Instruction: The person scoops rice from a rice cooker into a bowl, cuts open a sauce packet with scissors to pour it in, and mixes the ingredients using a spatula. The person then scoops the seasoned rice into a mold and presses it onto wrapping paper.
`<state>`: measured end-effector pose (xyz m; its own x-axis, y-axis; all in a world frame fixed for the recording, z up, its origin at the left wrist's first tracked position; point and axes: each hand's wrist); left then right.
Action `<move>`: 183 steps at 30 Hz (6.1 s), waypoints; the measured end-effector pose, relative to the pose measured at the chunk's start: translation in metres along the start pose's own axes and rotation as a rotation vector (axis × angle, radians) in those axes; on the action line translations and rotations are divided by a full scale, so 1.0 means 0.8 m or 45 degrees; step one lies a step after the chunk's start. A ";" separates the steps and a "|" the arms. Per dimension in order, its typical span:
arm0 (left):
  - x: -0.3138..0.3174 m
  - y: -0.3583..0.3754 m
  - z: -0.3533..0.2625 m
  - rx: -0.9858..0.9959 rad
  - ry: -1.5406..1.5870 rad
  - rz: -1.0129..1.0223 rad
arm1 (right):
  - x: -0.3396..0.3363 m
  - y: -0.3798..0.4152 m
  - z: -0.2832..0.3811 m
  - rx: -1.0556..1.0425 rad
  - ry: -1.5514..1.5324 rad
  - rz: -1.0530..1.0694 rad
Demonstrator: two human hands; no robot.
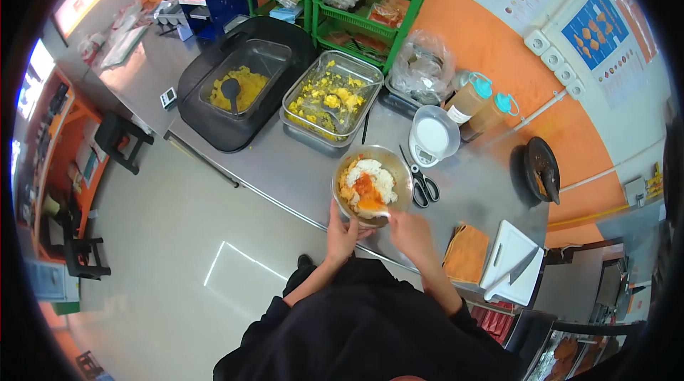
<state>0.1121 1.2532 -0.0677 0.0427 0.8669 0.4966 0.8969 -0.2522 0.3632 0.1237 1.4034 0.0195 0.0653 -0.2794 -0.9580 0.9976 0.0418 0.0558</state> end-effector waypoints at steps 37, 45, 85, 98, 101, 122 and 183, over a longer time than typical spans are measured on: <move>-0.068 -0.024 -0.081 -0.078 -0.438 0.270 | -0.054 -0.016 -0.051 -0.810 0.333 0.105; -0.048 -0.005 -0.045 -0.126 -0.353 0.179 | -0.029 0.021 -0.024 -0.336 -0.266 -0.190; -0.034 -0.011 -0.035 -0.050 -0.209 0.193 | -0.019 -0.084 -0.137 -0.202 -0.591 0.055; -0.018 0.005 -0.029 -0.098 -0.018 0.149 | -0.053 0.019 -0.046 -0.773 0.455 -0.180; -0.012 0.009 -0.029 -0.154 -0.014 0.110 | -0.065 0.020 -0.036 -0.386 -0.021 -0.128; 0.002 0.015 0.018 0.044 0.016 -0.069 | 0.000 0.007 0.007 0.040 -0.245 -0.061; -0.005 0.021 -0.018 0.038 -0.067 -0.069 | -0.002 0.000 0.001 -0.045 -0.184 -0.028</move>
<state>0.1207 1.2395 -0.0523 0.0160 0.9006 0.4344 0.9112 -0.1920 0.3645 0.1238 1.4033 0.0214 0.0486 -0.4154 -0.9083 0.9975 0.0671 0.0227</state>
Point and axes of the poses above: each hand's wrist, its own y-axis away from the middle knuckle, its own x-axis out of the palm, z = x × y, and after that the axes turned 4 degrees about -x, right-handed
